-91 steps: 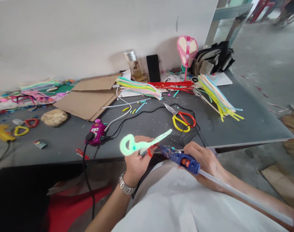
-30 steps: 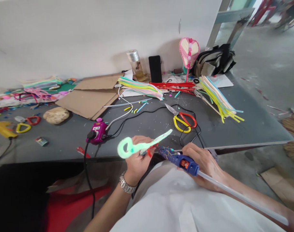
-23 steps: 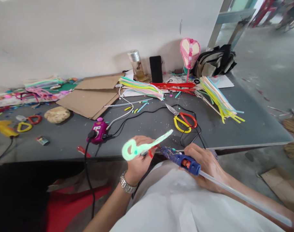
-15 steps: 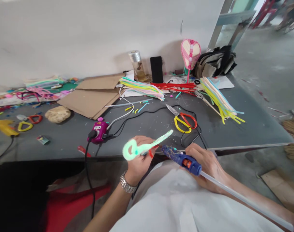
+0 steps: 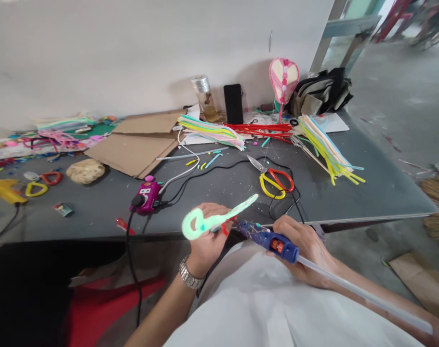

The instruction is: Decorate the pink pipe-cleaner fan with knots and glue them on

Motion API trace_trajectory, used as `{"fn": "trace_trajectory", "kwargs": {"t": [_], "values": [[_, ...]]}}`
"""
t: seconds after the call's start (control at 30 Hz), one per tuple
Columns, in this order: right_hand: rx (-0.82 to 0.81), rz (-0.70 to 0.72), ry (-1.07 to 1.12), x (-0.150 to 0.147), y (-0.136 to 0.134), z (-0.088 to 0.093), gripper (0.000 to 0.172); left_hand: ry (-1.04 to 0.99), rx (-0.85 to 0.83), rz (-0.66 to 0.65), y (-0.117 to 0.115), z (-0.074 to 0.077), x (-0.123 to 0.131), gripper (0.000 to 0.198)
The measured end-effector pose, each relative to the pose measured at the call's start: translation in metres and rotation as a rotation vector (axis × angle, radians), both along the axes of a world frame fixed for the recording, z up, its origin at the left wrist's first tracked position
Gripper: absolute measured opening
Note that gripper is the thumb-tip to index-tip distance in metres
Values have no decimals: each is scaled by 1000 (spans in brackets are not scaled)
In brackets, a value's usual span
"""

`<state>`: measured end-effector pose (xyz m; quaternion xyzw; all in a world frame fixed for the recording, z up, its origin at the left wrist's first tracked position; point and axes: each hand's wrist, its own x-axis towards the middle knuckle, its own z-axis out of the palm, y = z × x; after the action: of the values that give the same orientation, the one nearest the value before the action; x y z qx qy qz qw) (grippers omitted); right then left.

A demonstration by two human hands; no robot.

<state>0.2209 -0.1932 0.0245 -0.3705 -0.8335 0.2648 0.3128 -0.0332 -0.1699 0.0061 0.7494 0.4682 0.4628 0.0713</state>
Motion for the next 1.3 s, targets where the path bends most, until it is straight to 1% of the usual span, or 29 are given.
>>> {"fn": "trace_trajectory", "kwargs": {"t": [0.17,0.27,0.4,0.53,0.67,0.83,1.0,1.1,1.2,1.3], "values": [[4,-31,-16,1,0,-2,13,14,27,10,-1,1,1,7],[20,-47,-21,2,0,-3,15,23,41,17,-1,1,1,7],[17,-70,-15,4,-1,-3,16,-26,27,-6,0,2,3,6],[-12,-62,-4,3,-1,-7,20,-7,7,13,0,3,3,6],[-21,-82,36,3,0,-14,22,-25,-17,11,-1,1,2,7],[-49,-78,39,3,0,-13,23,-31,-39,17,-2,-1,0,7],[-111,-55,91,3,0,-11,26,-56,-50,16,-2,-2,-2,5],[-150,-32,112,2,0,-5,28,-71,-48,10,-1,-1,-2,6],[-187,-3,177,2,-1,1,28,-71,-52,13,-2,1,-1,8],[-218,-63,304,4,-3,-3,28,-84,-104,78,-4,1,-1,5]]}}
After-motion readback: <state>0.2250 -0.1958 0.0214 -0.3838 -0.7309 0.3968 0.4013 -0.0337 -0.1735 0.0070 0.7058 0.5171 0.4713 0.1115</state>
